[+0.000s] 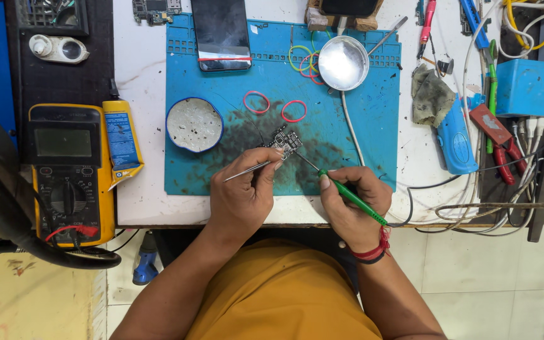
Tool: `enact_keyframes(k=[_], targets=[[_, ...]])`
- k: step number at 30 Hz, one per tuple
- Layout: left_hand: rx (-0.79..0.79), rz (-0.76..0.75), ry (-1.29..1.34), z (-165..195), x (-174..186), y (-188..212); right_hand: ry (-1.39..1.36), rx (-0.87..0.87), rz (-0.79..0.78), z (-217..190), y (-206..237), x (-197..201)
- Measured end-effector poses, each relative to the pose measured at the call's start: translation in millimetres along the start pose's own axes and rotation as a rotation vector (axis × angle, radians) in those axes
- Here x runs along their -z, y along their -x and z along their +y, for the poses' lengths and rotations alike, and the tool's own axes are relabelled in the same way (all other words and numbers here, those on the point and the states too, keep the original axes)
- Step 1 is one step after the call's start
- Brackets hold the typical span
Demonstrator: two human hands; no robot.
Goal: The person uses a soldering iron and tweezers to work on a small circuit board. They repeatedly apply the soldering iron to various points on the board while holding it steady with tweezers.
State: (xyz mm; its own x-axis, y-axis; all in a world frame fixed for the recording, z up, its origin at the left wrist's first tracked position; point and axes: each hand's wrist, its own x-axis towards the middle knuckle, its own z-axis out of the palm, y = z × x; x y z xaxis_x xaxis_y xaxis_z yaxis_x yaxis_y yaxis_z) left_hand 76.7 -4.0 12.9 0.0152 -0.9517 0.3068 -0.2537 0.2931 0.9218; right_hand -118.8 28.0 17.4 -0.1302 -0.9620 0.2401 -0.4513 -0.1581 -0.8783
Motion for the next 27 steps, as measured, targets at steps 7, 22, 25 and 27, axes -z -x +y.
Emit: enact_keyframes(k=[7,22,25,27], targets=[[-0.005,0.000,-0.020,0.3,0.5,0.8,0.008,0.008,0.000,-1.4,-0.4,0.5],[0.016,0.005,-0.022,-0.1,0.7,1.2,0.025,0.016,-0.002,-4.3,-2.1,-0.3],[0.006,0.007,-0.034,-0.3,0.5,1.2,0.023,0.019,-0.001,-4.1,-2.7,-0.5],[0.001,0.006,-0.038,-0.6,0.5,1.3,0.039,0.031,-0.001,-4.1,-2.6,-0.8]])
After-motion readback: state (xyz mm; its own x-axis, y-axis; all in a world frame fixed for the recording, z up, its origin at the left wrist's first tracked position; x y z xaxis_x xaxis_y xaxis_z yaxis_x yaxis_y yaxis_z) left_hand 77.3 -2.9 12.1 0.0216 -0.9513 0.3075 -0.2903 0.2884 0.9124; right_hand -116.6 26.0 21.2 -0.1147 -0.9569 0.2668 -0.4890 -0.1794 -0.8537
